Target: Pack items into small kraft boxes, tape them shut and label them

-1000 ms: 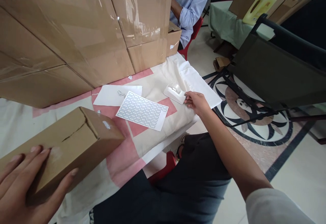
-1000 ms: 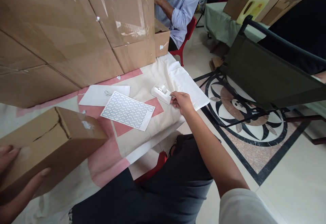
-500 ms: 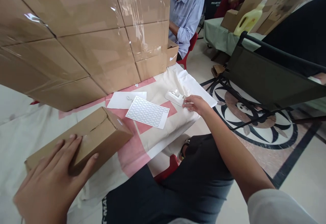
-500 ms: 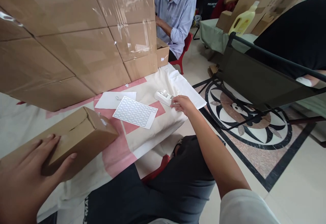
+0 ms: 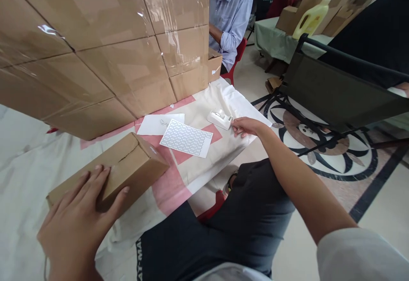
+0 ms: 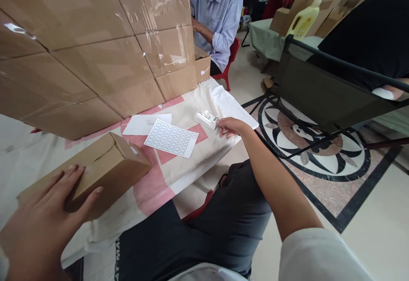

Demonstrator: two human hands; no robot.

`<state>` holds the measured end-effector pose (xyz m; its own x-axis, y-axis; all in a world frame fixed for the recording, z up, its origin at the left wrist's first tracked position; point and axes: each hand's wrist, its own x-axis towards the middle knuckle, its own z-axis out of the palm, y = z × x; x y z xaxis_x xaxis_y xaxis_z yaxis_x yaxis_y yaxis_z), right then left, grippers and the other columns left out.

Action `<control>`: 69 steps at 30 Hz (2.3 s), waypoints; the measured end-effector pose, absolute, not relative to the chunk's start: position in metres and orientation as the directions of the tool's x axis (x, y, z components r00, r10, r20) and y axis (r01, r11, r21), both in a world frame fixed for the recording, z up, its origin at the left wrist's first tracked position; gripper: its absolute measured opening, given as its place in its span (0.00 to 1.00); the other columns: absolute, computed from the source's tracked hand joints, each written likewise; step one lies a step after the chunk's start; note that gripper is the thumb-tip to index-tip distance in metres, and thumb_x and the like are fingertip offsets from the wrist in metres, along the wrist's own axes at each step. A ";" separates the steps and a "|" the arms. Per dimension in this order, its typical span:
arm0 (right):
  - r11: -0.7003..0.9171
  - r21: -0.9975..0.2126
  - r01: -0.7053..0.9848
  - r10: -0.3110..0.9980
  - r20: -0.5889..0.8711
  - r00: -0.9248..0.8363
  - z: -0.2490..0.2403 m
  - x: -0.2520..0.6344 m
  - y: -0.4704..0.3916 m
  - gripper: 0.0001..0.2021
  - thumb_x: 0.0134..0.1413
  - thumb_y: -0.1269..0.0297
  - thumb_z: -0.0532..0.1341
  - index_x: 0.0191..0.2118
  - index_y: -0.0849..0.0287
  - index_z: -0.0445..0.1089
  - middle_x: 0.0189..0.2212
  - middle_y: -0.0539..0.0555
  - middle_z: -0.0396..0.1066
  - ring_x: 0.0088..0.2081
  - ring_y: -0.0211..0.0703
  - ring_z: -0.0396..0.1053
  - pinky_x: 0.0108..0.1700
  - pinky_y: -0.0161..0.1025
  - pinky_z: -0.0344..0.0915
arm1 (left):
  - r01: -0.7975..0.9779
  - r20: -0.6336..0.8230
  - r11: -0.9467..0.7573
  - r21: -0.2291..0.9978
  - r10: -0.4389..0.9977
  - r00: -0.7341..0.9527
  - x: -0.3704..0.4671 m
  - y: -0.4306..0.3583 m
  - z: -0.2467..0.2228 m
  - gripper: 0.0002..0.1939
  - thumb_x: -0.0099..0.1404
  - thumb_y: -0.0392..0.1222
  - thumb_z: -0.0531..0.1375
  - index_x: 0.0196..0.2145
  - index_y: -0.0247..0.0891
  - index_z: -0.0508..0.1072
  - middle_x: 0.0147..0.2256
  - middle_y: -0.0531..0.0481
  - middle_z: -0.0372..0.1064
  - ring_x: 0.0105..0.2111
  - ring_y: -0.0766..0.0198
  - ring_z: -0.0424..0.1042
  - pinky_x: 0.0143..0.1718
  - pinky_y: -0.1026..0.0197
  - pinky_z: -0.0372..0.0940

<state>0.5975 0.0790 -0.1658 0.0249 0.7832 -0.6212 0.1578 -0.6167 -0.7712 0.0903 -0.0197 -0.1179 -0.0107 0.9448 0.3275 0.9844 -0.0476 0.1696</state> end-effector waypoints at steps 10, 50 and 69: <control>-0.441 -0.882 0.166 0.896 -0.442 0.033 -0.175 0.597 0.060 0.16 0.54 0.58 0.70 0.25 0.60 0.66 0.21 0.52 0.70 0.23 0.37 0.72 0.19 0.29 0.57 | 0.987 0.259 -0.157 0.043 0.955 0.141 0.085 -0.020 -0.108 0.32 0.70 0.62 0.46 0.65 0.46 0.63 0.65 0.48 0.63 0.66 0.47 0.60 0.61 0.39 0.62; 0.746 -0.183 0.640 0.663 0.121 -0.738 -0.094 0.264 0.072 0.28 0.72 0.50 0.45 0.70 0.53 0.59 0.72 0.55 0.50 0.73 0.61 0.46 0.70 0.67 0.40 | 0.547 0.236 -0.105 0.831 0.956 -0.175 0.030 -0.013 -0.093 0.08 0.66 0.46 0.58 0.31 0.42 0.70 0.56 0.45 0.64 0.62 0.50 0.58 0.67 0.41 0.49; 0.737 -0.189 0.649 0.676 0.170 -0.717 -0.101 0.265 0.071 0.27 0.71 0.51 0.45 0.69 0.53 0.61 0.72 0.56 0.52 0.72 0.60 0.48 0.69 0.68 0.42 | 0.418 0.175 -0.070 0.906 0.960 -0.218 0.022 0.020 -0.120 0.15 0.57 0.53 0.65 0.35 0.40 0.71 0.50 0.44 0.71 0.52 0.52 0.70 0.55 0.49 0.64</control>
<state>0.2654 0.0713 -0.1012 -0.7171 0.6759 0.1703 0.6493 0.7366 -0.1892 0.0220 0.0202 -0.1203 -0.2184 0.9600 0.1754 0.4177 -0.0704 0.9058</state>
